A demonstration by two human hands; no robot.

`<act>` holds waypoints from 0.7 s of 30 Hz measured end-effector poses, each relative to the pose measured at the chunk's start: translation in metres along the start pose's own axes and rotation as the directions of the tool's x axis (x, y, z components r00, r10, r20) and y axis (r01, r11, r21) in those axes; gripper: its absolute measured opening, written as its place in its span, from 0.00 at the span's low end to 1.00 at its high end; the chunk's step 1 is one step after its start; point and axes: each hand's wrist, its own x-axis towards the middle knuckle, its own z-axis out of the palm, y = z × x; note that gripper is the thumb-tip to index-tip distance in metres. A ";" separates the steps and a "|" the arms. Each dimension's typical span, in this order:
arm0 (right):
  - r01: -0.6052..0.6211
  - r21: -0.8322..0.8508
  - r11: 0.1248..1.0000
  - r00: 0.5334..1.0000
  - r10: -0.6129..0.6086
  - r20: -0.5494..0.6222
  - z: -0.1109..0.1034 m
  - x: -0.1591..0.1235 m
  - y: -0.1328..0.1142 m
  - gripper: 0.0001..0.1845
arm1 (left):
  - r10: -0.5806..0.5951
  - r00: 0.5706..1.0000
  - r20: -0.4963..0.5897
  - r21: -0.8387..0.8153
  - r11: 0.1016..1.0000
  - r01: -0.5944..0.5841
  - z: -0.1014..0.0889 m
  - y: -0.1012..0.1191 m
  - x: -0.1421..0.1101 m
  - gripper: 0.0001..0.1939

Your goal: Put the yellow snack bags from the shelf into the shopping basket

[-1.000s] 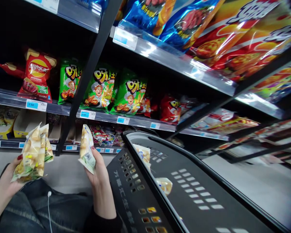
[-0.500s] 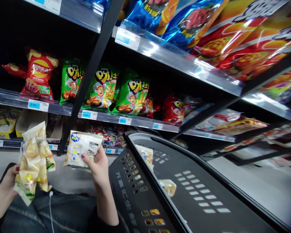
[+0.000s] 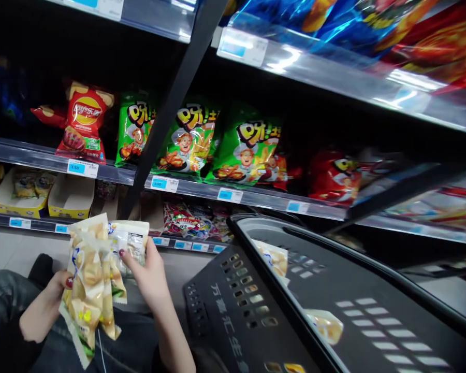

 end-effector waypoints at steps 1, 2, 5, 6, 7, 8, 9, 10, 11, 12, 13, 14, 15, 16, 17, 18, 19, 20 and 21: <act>0.002 -0.005 1.000 1.000 -0.002 0.028 0.005 0.000 0.002 0.15 | -0.003 1.000 0.022 0.007 1.000 0.003 -0.002 -0.001 0.001 0.17; 0.006 0.003 1.000 0.999 -0.006 0.052 0.009 -0.001 0.004 0.14 | 0.004 1.000 0.029 0.014 1.000 -0.005 -0.003 -0.002 0.002 0.16; 0.021 0.068 0.997 0.994 -0.029 0.108 0.019 0.000 0.010 0.15 | 0.067 0.997 -0.026 0.054 0.996 -0.066 -0.001 -0.001 0.005 0.17; 0.024 0.085 0.996 0.991 -0.034 0.129 0.020 0.000 0.012 0.15 | 0.084 0.995 -0.056 0.067 0.995 -0.080 0.000 -0.001 0.006 0.18; 0.026 0.096 0.995 0.988 -0.040 0.150 0.021 0.000 0.013 0.15 | 0.091 0.992 -0.083 0.076 0.993 -0.085 0.001 -0.001 0.007 0.20; 0.029 0.100 0.995 0.985 -0.045 0.165 0.021 0.000 0.014 0.15 | 0.092 0.991 -0.099 0.081 0.993 -0.084 0.002 -0.001 0.007 0.22; 0.032 0.098 0.995 0.985 -0.048 0.166 0.021 0.001 0.015 0.14 | 0.090 0.990 -0.104 0.080 0.993 -0.081 0.003 -0.001 0.008 0.24; 0.036 0.093 0.995 0.986 -0.050 0.158 0.021 0.001 0.015 0.14 | 0.087 0.991 -0.101 0.073 0.994 -0.080 0.004 -0.001 0.008 0.26; 0.036 0.084 0.996 0.988 -0.048 0.144 0.020 0.001 0.015 0.14 | 0.085 0.992 -0.094 0.066 0.995 -0.078 0.004 -0.001 0.008 0.27; 0.034 0.074 0.997 0.991 -0.043 0.124 0.018 0.002 0.013 0.14 | 0.080 0.993 -0.083 0.059 0.995 -0.075 0.004 -0.001 0.007 0.28; 0.026 0.059 0.998 0.995 -0.032 0.099 0.016 0.002 0.012 0.14 | 0.077 0.994 -0.072 0.052 0.996 -0.073 0.004 -0.001 0.007 0.28; 0.013 0.038 0.999 0.998 -0.015 0.064 0.013 0.003 0.009 0.14 | 0.075 0.995 -0.063 0.044 0.996 -0.073 0.004 0.000 0.007 0.28; -0.002 0.011 1.000 1.000 0.002 0.021 0.009 0.003 0.006 0.14 | 0.077 0.995 -0.056 0.037 0.996 -0.075 0.004 0.000 0.007 0.27; -0.013 -0.026 1.000 1.000 0.013 -0.028 0.006 0.003 0.003 0.14 | 0.080 0.995 -0.052 0.033 0.996 -0.079 0.004 0.001 0.007 0.27; -0.015 -0.081 0.997 0.996 0.008 -0.086 0.002 0.002 -0.001 0.14 | 0.083 0.995 -0.049 0.030 0.996 -0.082 0.004 0.001 0.007 0.26; -0.004 -0.158 0.987 0.989 -0.020 -0.149 0.000 0.001 -0.004 0.15 | 0.085 0.995 -0.047 0.024 0.996 -0.084 0.003 0.001 0.007 0.26; 0.014 -0.256 0.966 0.975 -0.070 -0.211 -0.001 -0.001 -0.006 0.16 | 0.084 0.995 -0.046 0.014 0.996 -0.084 0.004 0.000 0.006 0.25; 0.035 -0.364 0.931 0.956 -0.138 -0.260 0.000 -0.003 -0.007 0.17 | 0.080 0.996 -0.043 0.001 0.997 -0.080 0.004 -0.001 0.006 0.24; 0.053 -0.463 0.885 0.935 -0.207 -0.289 0.004 -0.005 -0.007 0.19 | 0.075 0.996 -0.041 -0.015 0.997 -0.075 0.005 -0.003 0.005 0.23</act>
